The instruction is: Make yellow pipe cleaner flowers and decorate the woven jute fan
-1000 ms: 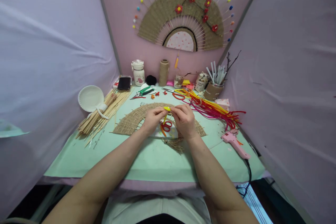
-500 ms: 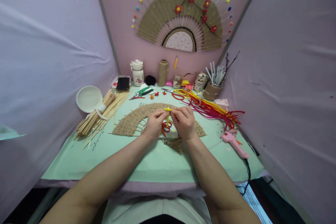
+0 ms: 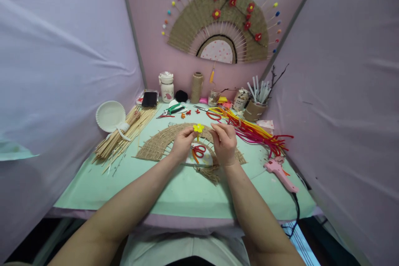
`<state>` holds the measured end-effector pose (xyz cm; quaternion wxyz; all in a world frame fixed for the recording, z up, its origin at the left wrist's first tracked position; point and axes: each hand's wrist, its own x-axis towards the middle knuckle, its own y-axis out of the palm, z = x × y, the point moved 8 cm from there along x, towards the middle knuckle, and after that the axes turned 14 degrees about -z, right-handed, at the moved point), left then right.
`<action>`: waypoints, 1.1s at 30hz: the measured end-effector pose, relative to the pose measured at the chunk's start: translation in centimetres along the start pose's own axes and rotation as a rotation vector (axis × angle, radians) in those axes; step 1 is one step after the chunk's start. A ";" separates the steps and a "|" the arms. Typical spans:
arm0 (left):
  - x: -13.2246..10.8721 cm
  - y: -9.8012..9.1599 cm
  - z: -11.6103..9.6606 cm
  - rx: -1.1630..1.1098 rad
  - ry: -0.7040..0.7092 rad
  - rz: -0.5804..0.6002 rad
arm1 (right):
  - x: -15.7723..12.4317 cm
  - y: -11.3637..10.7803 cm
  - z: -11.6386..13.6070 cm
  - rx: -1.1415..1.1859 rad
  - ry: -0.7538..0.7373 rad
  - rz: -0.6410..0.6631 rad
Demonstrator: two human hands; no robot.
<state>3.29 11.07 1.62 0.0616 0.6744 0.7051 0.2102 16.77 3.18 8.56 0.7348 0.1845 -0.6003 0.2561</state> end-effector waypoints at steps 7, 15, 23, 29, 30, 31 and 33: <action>-1.1 1.3 0.7 -0.084 -0.154 0.117 | 0.1 0.3 0.6 0.040 -0.052 0.053; -1.5 1.8 0.4 -0.114 -0.177 0.149 | -0.1 0.2 0.9 0.045 -0.059 0.076; -0.3 0.6 -0.1 0.002 -0.054 0.107 | 0.1 0.7 -0.1 0.098 0.045 0.093; -1.5 1.9 1.0 -0.143 -0.316 0.266 | 0.1 0.7 0.1 0.150 0.017 0.128; -1.8 2.1 1.1 -0.168 -0.364 0.283 | 0.1 0.7 0.3 0.158 0.005 0.138; -2.0 2.3 1.1 -0.190 -0.401 0.296 | 0.1 0.7 0.4 0.167 -0.009 0.144; -2.3 2.5 1.1 -0.226 -0.438 0.314 | 0.1 0.6 0.8 0.186 -0.037 0.145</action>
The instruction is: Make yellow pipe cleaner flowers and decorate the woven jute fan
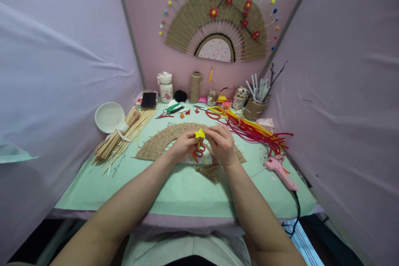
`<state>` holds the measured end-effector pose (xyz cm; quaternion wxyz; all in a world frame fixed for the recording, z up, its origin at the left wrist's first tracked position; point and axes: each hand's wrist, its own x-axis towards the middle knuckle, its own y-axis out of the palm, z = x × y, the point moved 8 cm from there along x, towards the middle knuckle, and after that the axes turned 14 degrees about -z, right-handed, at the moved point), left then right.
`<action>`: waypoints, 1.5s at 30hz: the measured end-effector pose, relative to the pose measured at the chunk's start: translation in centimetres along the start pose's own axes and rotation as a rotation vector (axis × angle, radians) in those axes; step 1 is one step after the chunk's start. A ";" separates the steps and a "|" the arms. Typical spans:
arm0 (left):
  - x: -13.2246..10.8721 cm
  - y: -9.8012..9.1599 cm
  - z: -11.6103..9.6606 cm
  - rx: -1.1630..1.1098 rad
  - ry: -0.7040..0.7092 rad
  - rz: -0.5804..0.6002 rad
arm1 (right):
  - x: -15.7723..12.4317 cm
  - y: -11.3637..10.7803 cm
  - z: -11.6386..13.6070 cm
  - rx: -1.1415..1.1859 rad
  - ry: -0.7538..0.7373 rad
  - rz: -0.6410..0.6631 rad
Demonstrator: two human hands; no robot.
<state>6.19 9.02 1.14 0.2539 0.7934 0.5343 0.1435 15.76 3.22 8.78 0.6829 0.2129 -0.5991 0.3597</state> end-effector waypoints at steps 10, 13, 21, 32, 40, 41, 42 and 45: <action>0.0 -0.1 -0.5 -0.027 0.017 0.017 | 0.2 0.1 0.2 0.038 0.057 -0.001; -0.2 -0.2 -1.0 -0.040 -0.009 0.044 | 0.3 0.2 -0.9 0.107 0.158 -0.006; -0.9 0.4 0.0 -0.052 -0.177 0.161 | 0.0 0.7 -0.1 0.152 0.088 0.056; -1.0 0.6 0.3 -0.038 -0.185 0.213 | -0.1 0.7 0.6 0.065 0.005 0.068; -1.0 0.7 -0.3 0.022 -0.100 0.212 | -0.3 0.4 0.9 0.044 0.009 0.000; -0.9 0.7 -0.3 0.019 -0.094 0.209 | -0.3 0.4 0.9 0.046 0.007 -0.009; -0.9 0.7 -0.3 0.014 -0.087 0.198 | -0.3 0.4 0.9 0.048 0.007 -0.016; -0.6 0.4 -0.6 -0.016 -0.040 0.130 | -0.4 0.6 0.7 0.055 0.042 -0.014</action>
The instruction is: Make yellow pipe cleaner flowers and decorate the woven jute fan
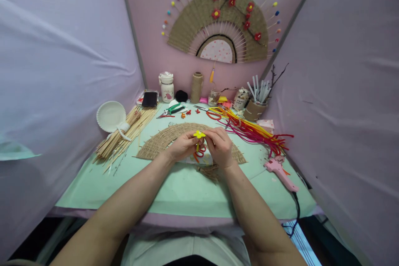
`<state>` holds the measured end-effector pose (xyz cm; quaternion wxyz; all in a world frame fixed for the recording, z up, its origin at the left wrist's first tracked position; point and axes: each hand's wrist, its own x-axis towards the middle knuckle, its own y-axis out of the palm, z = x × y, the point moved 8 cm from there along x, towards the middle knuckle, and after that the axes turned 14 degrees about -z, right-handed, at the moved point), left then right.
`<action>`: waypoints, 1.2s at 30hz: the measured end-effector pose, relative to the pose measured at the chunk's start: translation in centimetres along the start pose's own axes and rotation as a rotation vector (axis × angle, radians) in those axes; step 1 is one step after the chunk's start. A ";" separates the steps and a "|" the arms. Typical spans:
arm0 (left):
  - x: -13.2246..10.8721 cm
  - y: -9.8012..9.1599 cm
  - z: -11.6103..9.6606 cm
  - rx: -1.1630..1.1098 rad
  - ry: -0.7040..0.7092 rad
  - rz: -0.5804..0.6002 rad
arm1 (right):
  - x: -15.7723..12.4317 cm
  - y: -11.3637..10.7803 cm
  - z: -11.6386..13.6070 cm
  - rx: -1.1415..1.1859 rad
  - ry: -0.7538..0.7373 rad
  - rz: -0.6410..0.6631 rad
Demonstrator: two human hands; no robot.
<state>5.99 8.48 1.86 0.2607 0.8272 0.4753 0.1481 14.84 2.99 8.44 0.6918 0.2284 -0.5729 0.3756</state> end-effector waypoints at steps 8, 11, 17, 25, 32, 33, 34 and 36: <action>0.8 -1.1 -1.2 0.080 0.191 -0.177 | -0.6 1.3 -1.5 0.030 0.170 0.081; 0.8 -2.6 -3.0 0.346 0.412 -0.346 | -0.7 1.2 -3.1 -0.034 0.280 0.083; -1.0 -2.8 -6.2 0.822 0.872 -0.570 | -0.4 0.5 -2.8 -0.085 0.258 0.029; -2.2 -0.7 -5.5 0.996 1.053 -0.523 | -0.5 0.8 -0.8 -0.144 0.096 0.047; -2.6 0.1 -4.9 1.077 1.079 -0.527 | -0.5 1.0 -0.5 -0.196 0.022 0.067; -2.7 0.1 -4.8 1.077 1.079 -0.525 | -0.6 1.1 -0.5 -0.197 0.014 0.077; -2.7 0.1 -4.8 1.073 1.080 -0.522 | -0.7 1.2 -0.4 -0.197 0.006 0.087; -2.7 0.1 -4.7 1.063 1.073 -0.520 | -0.8 1.3 -0.4 -0.189 0.001 0.100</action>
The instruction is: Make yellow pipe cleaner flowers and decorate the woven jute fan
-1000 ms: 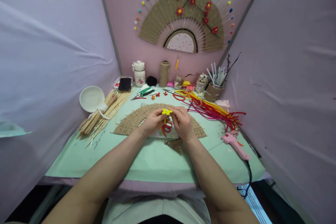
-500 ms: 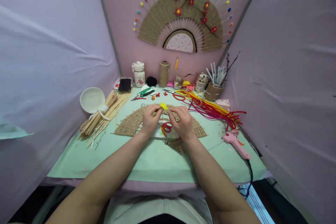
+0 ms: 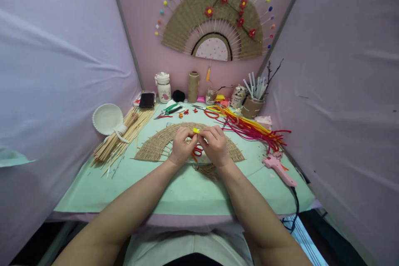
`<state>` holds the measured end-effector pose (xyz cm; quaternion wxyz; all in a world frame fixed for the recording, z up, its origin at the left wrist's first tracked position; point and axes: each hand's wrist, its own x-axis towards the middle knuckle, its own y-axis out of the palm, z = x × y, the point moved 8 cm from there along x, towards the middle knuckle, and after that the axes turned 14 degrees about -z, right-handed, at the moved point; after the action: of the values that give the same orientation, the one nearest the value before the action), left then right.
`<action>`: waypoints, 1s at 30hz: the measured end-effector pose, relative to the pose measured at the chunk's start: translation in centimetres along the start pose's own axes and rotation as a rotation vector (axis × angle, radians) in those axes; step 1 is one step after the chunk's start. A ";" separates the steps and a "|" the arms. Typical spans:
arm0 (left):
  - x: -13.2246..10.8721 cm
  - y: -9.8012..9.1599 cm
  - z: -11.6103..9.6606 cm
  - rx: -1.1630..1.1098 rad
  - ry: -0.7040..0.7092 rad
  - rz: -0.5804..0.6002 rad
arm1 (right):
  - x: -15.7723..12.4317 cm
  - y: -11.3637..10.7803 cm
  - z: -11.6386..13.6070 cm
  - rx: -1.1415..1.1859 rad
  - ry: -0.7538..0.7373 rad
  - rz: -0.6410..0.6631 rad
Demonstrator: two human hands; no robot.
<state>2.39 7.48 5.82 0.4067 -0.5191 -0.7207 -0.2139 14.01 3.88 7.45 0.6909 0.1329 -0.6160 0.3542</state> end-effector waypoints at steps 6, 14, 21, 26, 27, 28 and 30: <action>0.8 0.1 2.6 -0.191 -0.252 0.000 | 0.4 -0.7 -0.7 0.077 0.118 -0.069; 1.0 0.5 5.5 -0.444 -0.538 -0.030 | 0.2 0.1 -1.2 0.132 0.240 -0.029; 1.2 0.5 4.5 -0.453 -0.493 -0.006 | 0.2 0.1 -0.7 0.155 0.227 -0.023; 1.2 0.7 4.4 -0.429 -0.500 0.000 | 0.0 0.6 -0.5 0.141 0.212 0.054; 1.0 0.8 4.7 -0.456 -0.545 -0.011 | 0.1 0.4 -0.7 0.140 0.228 0.028; 0.7 0.9 5.2 -0.501 -0.613 -0.030 | 0.2 0.1 -1.0 0.143 0.254 -0.010; 0.1 1.3 6.2 -0.638 -0.789 -0.073 | 0.2 -0.4 -1.7 0.158 0.327 -0.072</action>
<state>1.31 12.51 2.16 -0.0831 -0.6333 -0.7358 -0.2249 15.55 4.75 7.37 0.7816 0.1492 -0.4606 0.3934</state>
